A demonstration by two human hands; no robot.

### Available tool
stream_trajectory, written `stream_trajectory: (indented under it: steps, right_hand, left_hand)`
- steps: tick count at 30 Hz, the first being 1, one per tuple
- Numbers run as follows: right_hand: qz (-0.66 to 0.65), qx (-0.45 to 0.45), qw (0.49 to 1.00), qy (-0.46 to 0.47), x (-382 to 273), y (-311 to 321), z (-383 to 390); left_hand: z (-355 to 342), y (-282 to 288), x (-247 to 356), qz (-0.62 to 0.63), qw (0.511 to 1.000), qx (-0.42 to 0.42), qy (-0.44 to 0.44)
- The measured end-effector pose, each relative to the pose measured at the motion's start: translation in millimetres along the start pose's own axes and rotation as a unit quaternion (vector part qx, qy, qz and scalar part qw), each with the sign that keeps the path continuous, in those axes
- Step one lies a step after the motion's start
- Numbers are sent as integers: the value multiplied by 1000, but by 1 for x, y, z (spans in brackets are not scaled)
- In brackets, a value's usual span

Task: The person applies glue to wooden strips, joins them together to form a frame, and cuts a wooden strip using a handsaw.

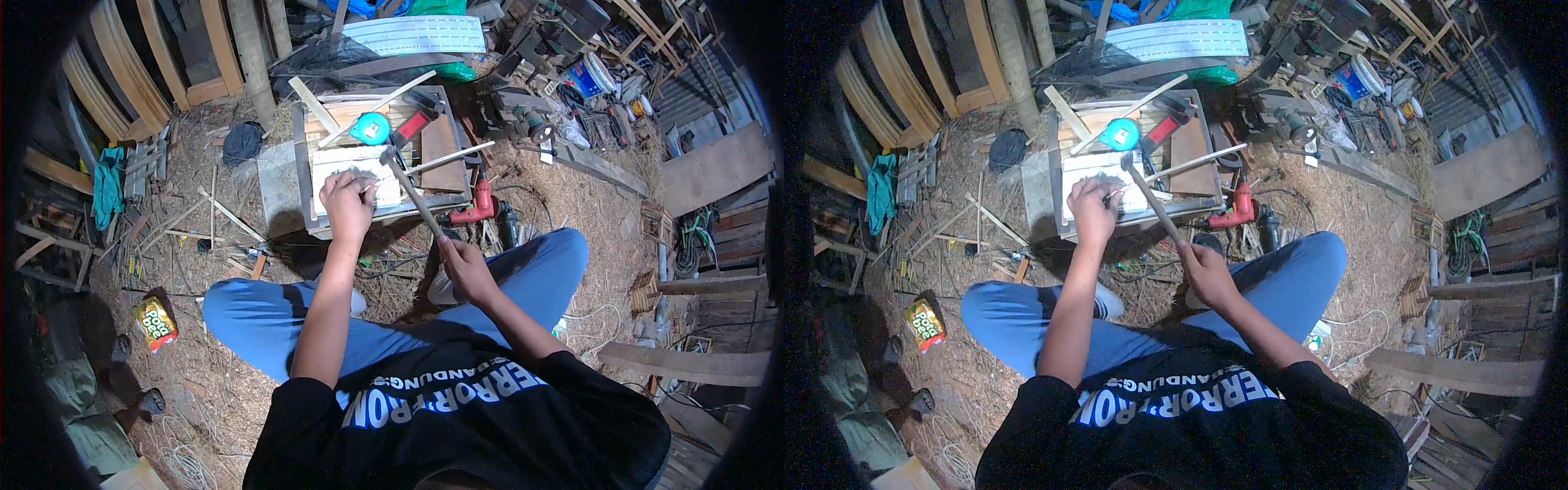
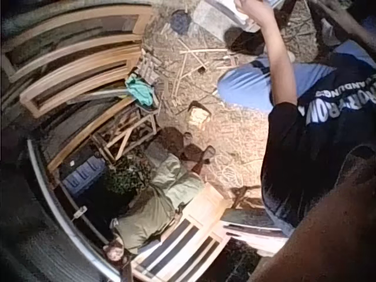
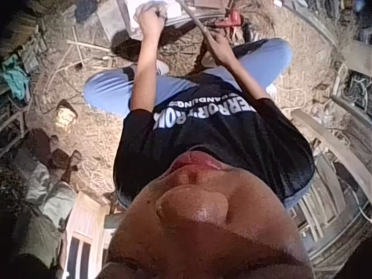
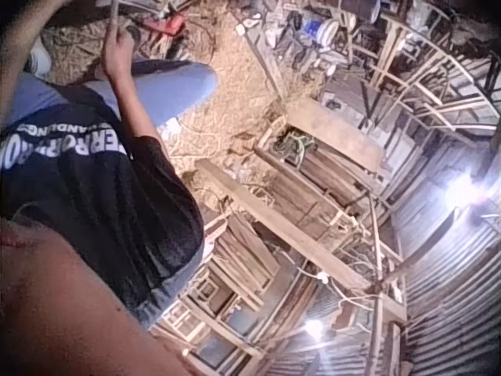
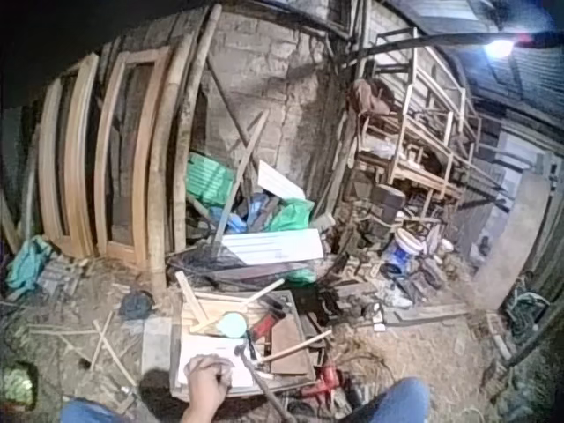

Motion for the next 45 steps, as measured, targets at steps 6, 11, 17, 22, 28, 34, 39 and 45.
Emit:
stream_trajectory:
  steps: [6,11,17,22,28,34,39,45]
  right_hand:
    - [-31,26,995,97,-28,5,11]
    - [22,3,1000,-19,21,-2,-11]
    - [-8,48,992,115,-37,11,13]
    - [47,33,996,67,-16,4,4]
    - [31,12,999,-16,-3,1,1]
    - [10,61,986,157,-43,6,20]
    - [23,16,999,-17,20,-4,-4]
    - [-10,51,993,106,-24,4,7]
  left_hand:
    - [-1,3,9,-10,1000,4,-10]
    - [-1,-3,2,-4,1000,9,-23]
    - [1,-3,-2,60,997,34,-34]
    - [-3,-2,3,52,998,17,-22]
    - [-4,-2,4,67,997,26,-31]
    - [-2,-2,1,55,998,27,-32]
    - [-3,-6,-3,60,998,5,-21]
    - [-2,-1,2,66,997,33,-36]
Point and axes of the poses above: each hand's wrist, its own z-axis away from the middle knuckle, its own y-axis out of the back of the hand, x = y × z, the point moved 10 cm from there along -z, towards the middle knuckle, and after that the axes turned 8 degrees about -y, right-handed, at the moved point
